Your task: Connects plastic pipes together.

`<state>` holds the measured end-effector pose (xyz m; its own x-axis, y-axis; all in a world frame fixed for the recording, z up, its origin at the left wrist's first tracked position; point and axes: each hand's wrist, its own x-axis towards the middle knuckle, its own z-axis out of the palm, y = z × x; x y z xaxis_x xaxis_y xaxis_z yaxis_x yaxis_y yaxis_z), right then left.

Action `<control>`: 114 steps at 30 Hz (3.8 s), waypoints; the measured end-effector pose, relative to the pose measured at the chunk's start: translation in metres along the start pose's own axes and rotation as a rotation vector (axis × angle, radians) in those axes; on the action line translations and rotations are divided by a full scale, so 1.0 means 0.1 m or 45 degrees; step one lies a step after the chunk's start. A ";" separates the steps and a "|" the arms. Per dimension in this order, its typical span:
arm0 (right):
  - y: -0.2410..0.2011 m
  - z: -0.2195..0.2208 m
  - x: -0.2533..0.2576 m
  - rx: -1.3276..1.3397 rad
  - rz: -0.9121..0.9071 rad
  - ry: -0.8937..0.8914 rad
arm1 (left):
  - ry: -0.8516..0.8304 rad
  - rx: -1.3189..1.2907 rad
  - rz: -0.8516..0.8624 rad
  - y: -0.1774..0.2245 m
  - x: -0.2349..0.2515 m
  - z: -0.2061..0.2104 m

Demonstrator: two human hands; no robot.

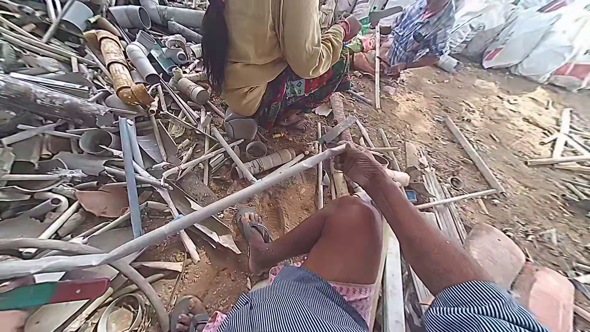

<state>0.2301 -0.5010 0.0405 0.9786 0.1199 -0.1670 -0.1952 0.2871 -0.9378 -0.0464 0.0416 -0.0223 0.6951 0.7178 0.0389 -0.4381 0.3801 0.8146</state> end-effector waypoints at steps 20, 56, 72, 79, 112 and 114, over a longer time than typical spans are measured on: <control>0.78 1.33 -0.54 -0.167 -0.034 -0.571 | 0.523 -0.104 -0.227 -0.41 0.03 0.09; 1.38 2.37 -0.86 -1.251 -0.923 -1.112 | 0.229 0.209 0.207 -0.63 -0.78 1.37; 1.38 2.28 -0.83 -1.325 -1.528 -0.615 | 0.280 0.518 0.428 -0.48 -0.88 1.58; 1.30 2.25 -0.81 -1.398 -1.616 -0.553 | 0.241 0.776 0.474 -0.45 -0.91 1.59; 1.47 2.30 -0.87 -1.709 -1.342 -0.600 | 0.289 1.662 0.616 -0.62 -0.64 1.50; 1.49 2.30 -0.86 -1.752 -1.313 -0.615 | 0.249 1.699 0.575 -0.64 -0.60 1.49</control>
<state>0.1024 -0.2502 -0.0154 0.5046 0.7356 0.4520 0.8602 -0.4730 -0.1906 0.0248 -0.1132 0.0090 0.5058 0.7368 0.4487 0.3359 -0.6473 0.6842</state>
